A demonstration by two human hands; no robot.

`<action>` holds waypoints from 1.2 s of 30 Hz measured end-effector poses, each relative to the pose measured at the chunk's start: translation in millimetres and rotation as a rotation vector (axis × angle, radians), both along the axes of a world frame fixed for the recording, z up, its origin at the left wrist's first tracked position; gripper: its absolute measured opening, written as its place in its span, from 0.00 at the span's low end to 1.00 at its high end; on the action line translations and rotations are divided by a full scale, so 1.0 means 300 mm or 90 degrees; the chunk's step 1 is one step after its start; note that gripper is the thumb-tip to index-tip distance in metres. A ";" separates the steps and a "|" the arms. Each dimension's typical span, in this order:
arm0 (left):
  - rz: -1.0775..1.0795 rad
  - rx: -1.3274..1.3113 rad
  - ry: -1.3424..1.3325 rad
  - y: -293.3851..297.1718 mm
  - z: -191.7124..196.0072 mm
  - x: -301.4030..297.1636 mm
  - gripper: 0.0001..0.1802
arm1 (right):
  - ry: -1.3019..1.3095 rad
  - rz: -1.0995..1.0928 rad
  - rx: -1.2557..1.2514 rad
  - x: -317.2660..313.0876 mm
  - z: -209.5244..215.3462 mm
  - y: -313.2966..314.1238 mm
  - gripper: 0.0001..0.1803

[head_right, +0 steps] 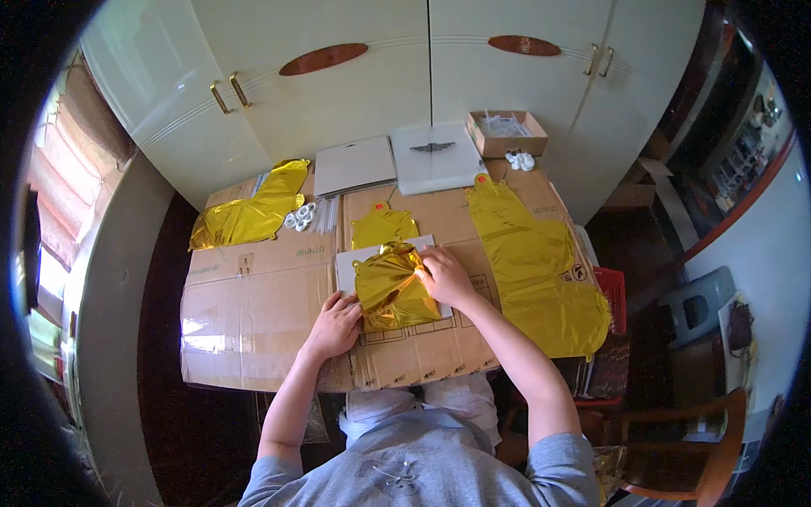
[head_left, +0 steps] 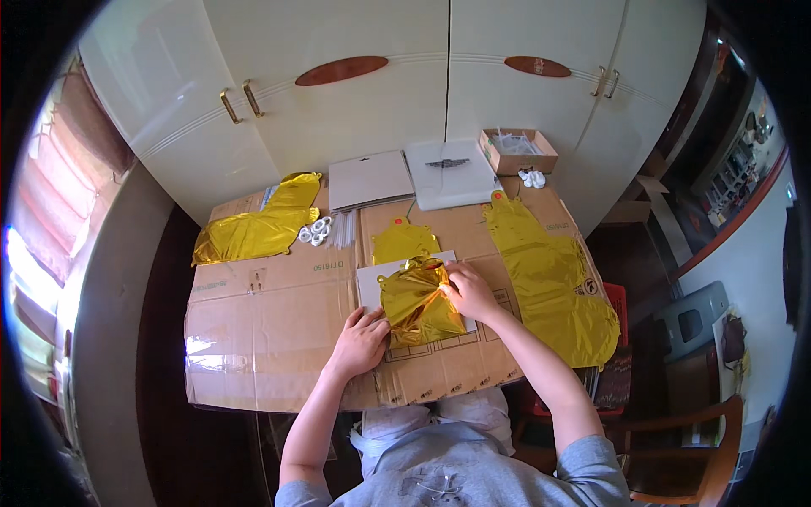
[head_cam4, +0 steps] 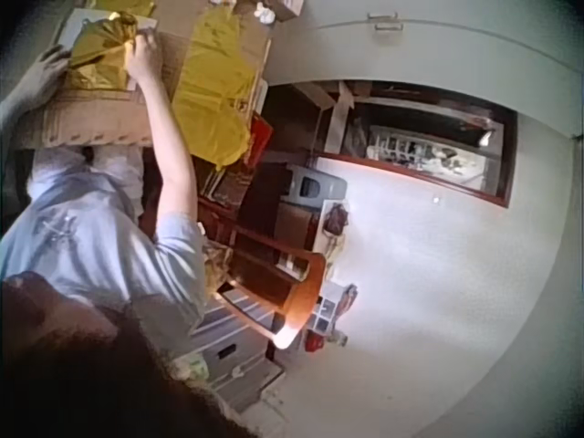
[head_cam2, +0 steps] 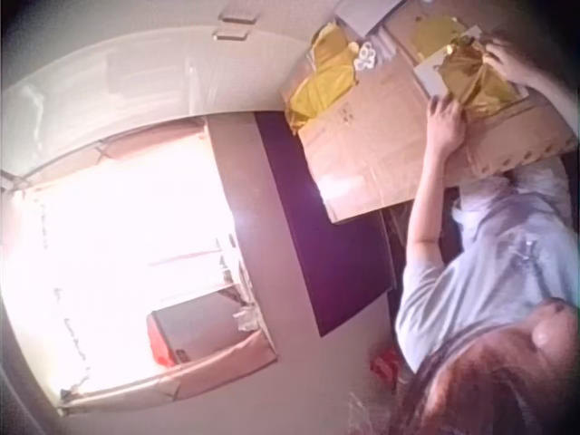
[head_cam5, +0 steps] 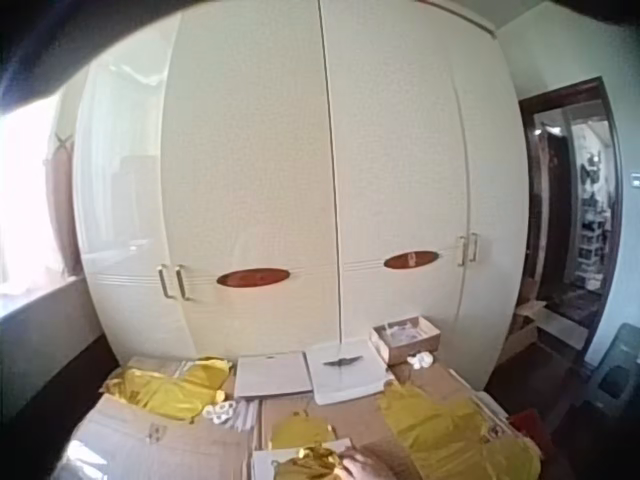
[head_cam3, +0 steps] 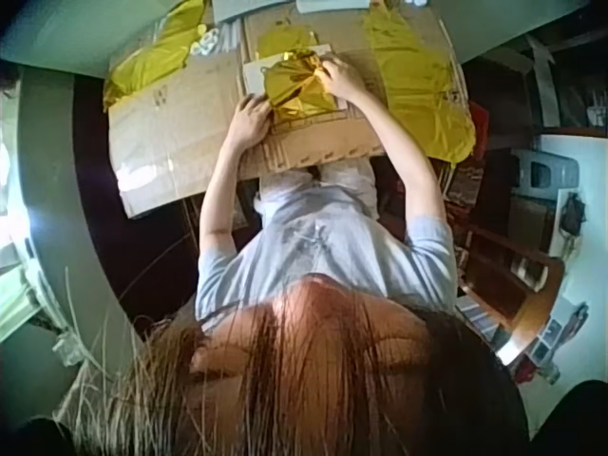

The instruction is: Folding gold-colored foil sheets and inserting them into white paper folders.

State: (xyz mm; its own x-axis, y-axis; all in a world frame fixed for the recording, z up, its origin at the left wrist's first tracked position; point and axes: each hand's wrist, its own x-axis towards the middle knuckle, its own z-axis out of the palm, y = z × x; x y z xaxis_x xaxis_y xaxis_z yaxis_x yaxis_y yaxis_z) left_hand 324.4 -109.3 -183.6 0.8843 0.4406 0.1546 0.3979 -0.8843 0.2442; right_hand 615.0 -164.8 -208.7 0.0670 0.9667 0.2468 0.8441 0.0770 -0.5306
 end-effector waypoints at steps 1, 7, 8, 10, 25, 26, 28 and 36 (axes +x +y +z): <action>0.001 -0.006 -0.002 -0.001 0.002 0.000 0.15 | 0.015 0.011 -0.080 0.013 0.025 -0.002 0.15; 0.008 -0.011 0.024 -0.007 0.016 -0.016 0.22 | 0.335 0.203 0.110 -0.061 0.146 -0.221 0.13; 0.008 -0.021 0.013 -0.010 0.020 -0.005 0.23 | 0.330 0.253 0.149 -0.075 0.162 -0.280 0.13; 0.008 -0.039 -0.006 -0.017 0.029 0.004 0.24 | 0.188 0.244 0.143 -0.092 0.163 -0.372 0.20; 0.002 -0.008 0.003 -0.025 0.034 0.012 0.21 | -0.145 0.290 0.121 -0.108 0.064 -0.471 0.16; 0.002 -0.008 0.001 -0.024 0.034 0.012 0.21 | -0.145 0.290 0.121 -0.107 0.060 -0.472 0.16; 0.002 -0.006 0.002 -0.026 0.034 0.011 0.21 | -0.140 0.293 0.124 -0.107 0.063 -0.472 0.16; -0.009 0.000 0.000 -0.023 0.029 0.010 0.24 | 0.013 0.237 0.188 -0.102 0.087 -0.423 0.14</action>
